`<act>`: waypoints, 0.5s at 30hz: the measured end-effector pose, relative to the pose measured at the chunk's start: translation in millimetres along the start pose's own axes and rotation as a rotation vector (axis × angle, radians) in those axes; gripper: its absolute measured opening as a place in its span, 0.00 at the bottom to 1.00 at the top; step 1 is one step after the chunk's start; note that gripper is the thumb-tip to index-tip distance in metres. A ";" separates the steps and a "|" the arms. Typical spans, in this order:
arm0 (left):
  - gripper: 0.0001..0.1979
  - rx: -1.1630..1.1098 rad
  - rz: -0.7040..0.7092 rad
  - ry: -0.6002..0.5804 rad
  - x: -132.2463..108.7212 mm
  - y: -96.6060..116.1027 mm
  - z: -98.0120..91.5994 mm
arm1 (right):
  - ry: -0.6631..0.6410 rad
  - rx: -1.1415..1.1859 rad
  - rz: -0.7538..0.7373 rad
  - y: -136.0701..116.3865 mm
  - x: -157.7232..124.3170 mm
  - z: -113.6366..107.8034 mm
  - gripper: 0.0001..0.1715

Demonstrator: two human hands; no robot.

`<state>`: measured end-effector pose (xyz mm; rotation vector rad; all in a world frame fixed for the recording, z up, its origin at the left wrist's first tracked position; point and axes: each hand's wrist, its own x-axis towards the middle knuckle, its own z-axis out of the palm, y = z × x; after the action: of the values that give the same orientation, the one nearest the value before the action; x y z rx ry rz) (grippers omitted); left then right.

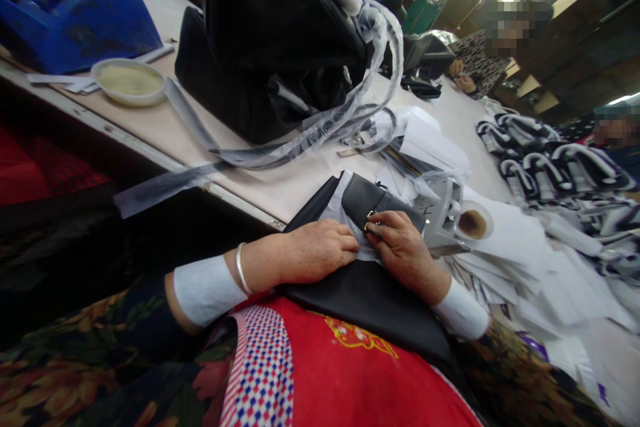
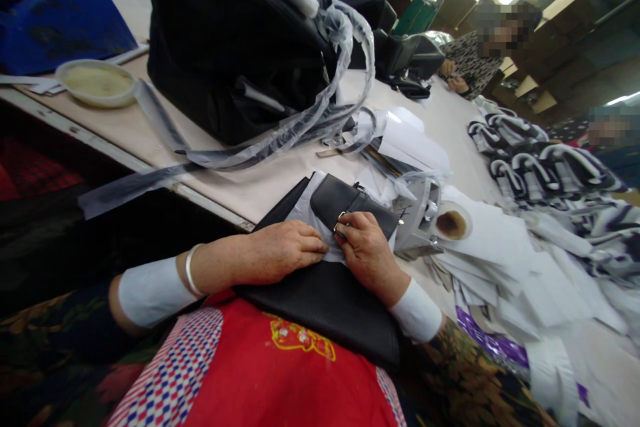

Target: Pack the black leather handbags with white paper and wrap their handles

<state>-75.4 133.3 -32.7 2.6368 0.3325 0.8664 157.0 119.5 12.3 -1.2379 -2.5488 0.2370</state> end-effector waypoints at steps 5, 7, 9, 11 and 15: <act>0.11 0.047 0.067 -0.088 2.2 0.0 -1.8 | 0.009 0.007 -0.002 0.3 0.3 2.8 0.10; 0.11 0.056 0.067 -0.099 3.0 -0.2 -2.1 | 0.000 0.001 -0.005 1.8 1.9 3.7 0.10; 0.11 0.056 0.062 -0.091 3.2 -0.2 -2.3 | -0.007 -0.001 -0.007 3.8 3.9 4.4 0.10; 0.10 0.048 0.058 -0.079 2.8 -0.3 -2.2 | -0.004 0.008 -0.004 5.9 5.5 5.0 0.10; 0.10 0.024 0.047 -0.050 2.0 0.1 -1.2 | -0.005 0.018 -0.004 7.1 5.0 6.2 0.10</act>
<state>-74.5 134.2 -30.7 2.6935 0.2702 0.8139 157.3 127.7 5.4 -1.2266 -2.5474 0.2615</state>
